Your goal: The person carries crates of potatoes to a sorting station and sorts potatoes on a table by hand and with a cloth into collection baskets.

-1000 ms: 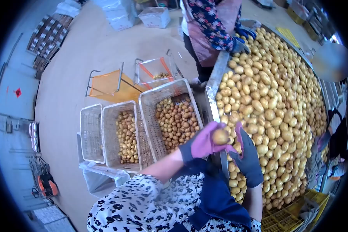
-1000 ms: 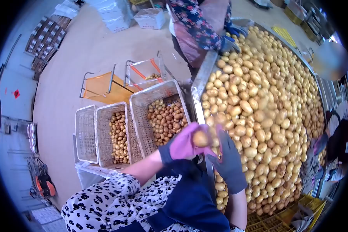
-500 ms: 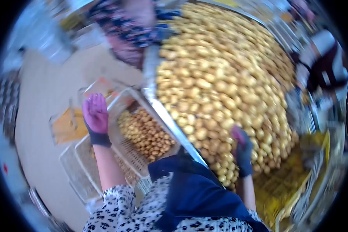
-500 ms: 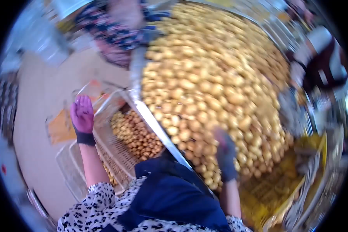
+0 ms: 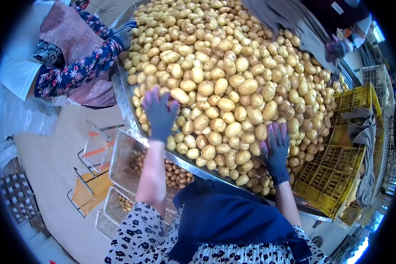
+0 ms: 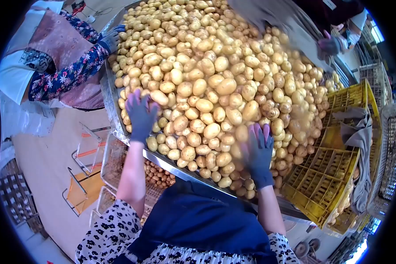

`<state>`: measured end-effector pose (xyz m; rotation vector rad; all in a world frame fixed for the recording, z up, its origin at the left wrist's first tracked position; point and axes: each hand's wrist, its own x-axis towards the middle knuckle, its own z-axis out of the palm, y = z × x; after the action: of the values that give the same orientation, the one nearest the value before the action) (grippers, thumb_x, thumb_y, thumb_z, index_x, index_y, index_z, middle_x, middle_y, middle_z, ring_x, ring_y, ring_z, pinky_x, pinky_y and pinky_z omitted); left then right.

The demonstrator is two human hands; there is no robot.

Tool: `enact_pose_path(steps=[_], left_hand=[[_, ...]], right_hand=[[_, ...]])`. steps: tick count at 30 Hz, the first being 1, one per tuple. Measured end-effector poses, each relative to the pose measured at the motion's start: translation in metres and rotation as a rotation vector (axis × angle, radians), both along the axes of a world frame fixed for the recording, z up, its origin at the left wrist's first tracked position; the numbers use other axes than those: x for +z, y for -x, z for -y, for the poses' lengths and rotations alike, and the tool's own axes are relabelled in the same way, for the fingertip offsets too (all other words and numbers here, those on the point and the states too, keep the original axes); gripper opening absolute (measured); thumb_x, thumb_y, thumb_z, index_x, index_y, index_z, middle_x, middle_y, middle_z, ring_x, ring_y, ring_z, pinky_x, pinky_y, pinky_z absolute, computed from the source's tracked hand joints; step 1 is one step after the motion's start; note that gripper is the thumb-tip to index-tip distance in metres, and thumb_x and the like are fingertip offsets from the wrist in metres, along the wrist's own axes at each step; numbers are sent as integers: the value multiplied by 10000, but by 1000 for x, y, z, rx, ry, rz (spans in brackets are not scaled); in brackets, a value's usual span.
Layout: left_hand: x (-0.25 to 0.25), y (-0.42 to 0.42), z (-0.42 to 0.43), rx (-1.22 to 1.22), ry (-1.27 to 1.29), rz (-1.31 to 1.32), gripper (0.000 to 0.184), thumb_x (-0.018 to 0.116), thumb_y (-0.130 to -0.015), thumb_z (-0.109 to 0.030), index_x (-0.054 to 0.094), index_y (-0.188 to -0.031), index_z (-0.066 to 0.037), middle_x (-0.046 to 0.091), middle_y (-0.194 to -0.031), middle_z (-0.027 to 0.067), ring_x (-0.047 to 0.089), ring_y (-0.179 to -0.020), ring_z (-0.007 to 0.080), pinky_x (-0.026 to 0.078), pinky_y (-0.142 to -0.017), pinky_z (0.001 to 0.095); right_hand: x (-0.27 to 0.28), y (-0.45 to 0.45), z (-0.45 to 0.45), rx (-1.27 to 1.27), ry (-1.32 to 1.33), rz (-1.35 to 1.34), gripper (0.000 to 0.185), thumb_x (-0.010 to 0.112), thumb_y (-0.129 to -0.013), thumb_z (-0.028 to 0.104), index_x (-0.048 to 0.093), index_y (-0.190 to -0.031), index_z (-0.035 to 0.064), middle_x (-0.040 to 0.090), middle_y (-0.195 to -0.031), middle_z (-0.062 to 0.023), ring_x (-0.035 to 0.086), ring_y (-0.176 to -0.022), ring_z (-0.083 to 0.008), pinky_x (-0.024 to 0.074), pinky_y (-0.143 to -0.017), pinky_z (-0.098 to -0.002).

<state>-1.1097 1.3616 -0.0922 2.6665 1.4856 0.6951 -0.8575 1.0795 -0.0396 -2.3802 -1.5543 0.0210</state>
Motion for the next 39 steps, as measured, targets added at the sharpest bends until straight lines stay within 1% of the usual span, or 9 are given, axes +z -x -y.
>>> enact_pose_path(steps=[3,5,7,10,15,18,22,29,39], left_hand=[[0,-1,-48,203,136,-172,287,596,-834,-406,590,-1061,-230,452,-1260,67,376,-1229,335,334,-918,563],[-9,-3,-66,98,-350,19,376,595,-870,-382,578,-1175,-162,470,-1304,64,433,-1222,276,389,-905,462],[42,-35,-33,-198,371,745,378,578,-908,-320,562,-1221,-109,548,-1235,88,538,-1126,278,443,-893,366],[75,-60,33,-238,708,244,351,539,-932,-299,572,-1197,-71,597,-1167,149,586,-1064,278,478,-882,366],[33,-68,53,-396,166,42,411,633,-860,-304,575,-1173,-44,579,-1116,174,590,-958,313,475,-814,390],[45,-64,46,-290,636,188,355,681,-838,-247,598,-1111,-36,584,-987,100,563,-756,167,481,-691,290],[47,-55,52,-354,721,370,312,599,-899,-276,572,-1123,-61,558,-878,61,586,-764,170,488,-650,292],[86,-54,95,-6,1835,1234,269,499,-958,-320,541,-1065,-76,534,-900,10,582,-842,143,486,-666,228],[66,-65,112,-231,1798,1126,320,546,-860,-61,533,-1178,-33,575,-1027,53,558,-820,129,470,-715,245]], right_hand=[[-6,0,0,2,20,174,593,620,-837,300,432,-1365,103,393,-1426,-106,287,-1366,-343,247,-1068,-504],[-14,-3,3,-8,15,145,583,603,-845,317,434,-1366,117,398,-1419,-103,283,-1369,-330,246,-1063,-513],[-8,-3,3,-6,3,47,584,603,-845,314,431,-1369,122,402,-1413,-101,285,-1364,-329,245,-1058,-522],[2,1,0,-21,-55,3,547,615,-840,281,464,-1339,115,440,-1374,-107,326,-1333,-327,281,-1040,-513],[22,1,-4,39,-241,-217,439,656,-799,134,554,-1225,108,538,-1246,-115,473,-1204,-334,408,-964,-456],[35,-17,-20,16,-331,60,409,657,-783,84,578,-1182,126,566,-1176,-122,535,-1107,-326,457,-902,-430],[48,-43,-51,-93,-214,288,339,615,-822,132,588,-1159,131,575,-1121,-118,560,-1035,-301,470,-860,-412],[67,-74,-82,-116,-267,-99,104,596,-819,130,579,-915,93,560,-909,-102,574,-809,-308,489,-645,-420],[69,-90,-102,1,191,124,381,676,-799,250,571,-1155,165,648,-870,-80,593,-834,-305,489,-677,-417]])
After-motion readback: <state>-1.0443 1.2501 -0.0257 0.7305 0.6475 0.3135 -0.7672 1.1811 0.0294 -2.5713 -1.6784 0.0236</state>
